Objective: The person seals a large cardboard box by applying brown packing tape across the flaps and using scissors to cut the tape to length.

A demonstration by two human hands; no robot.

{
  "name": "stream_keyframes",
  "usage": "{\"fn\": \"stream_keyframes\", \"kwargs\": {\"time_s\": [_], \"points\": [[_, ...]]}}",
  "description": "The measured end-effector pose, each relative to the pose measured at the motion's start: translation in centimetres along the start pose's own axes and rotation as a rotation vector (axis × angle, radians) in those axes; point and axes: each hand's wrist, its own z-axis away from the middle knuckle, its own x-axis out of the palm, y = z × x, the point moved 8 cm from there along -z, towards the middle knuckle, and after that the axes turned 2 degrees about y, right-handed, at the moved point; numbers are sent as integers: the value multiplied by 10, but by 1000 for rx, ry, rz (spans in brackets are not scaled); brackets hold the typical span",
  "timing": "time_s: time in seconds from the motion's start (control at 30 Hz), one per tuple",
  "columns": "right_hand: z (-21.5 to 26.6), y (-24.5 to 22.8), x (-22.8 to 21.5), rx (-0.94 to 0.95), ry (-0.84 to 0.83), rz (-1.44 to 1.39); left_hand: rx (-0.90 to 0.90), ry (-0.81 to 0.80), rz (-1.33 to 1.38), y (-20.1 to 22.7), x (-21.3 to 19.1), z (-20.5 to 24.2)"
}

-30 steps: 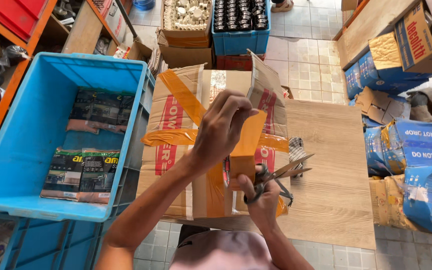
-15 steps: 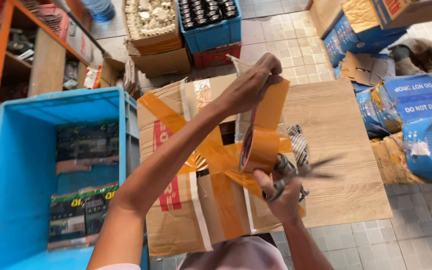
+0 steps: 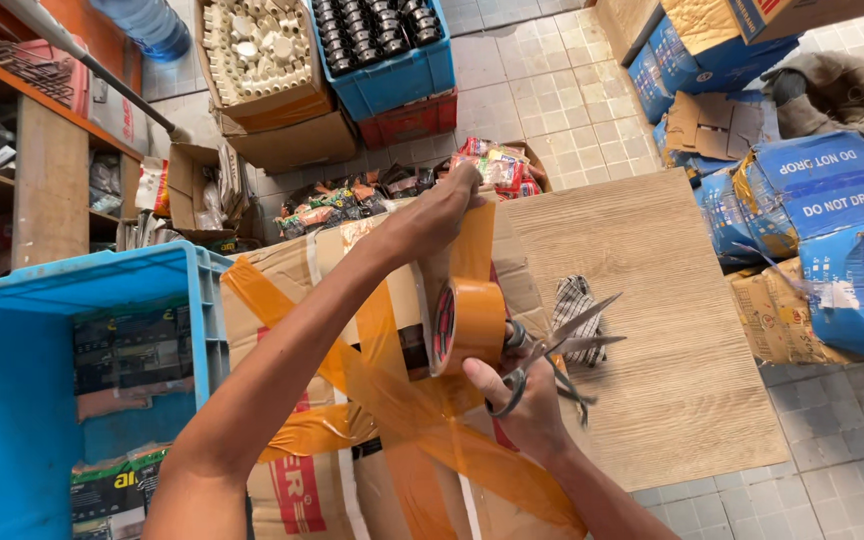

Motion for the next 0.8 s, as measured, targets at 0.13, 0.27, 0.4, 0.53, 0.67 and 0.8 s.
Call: {"fn": "stream_keyframes", "kwargs": {"time_s": [0.13,0.27,0.4,0.53,0.67,0.8], "points": [[-25,-8,-13,-102,107,183,33,27,-60,-20,9,-48],[-41,-2,-21,-104,198,245,-56,31,78,11,1,-28],[-51,-3,-28,-62,229,167,49,102,8,-19,13,-51],[-62,5,-34,-32,248,173,61,107,-53,-43,21,-78],[-71,-8,-26,-52,264,161,-18,133,-66,-48,15,-78],[-71,-3,-24,-12,281,185,-51,156,-119,-70,22,-92]]}}
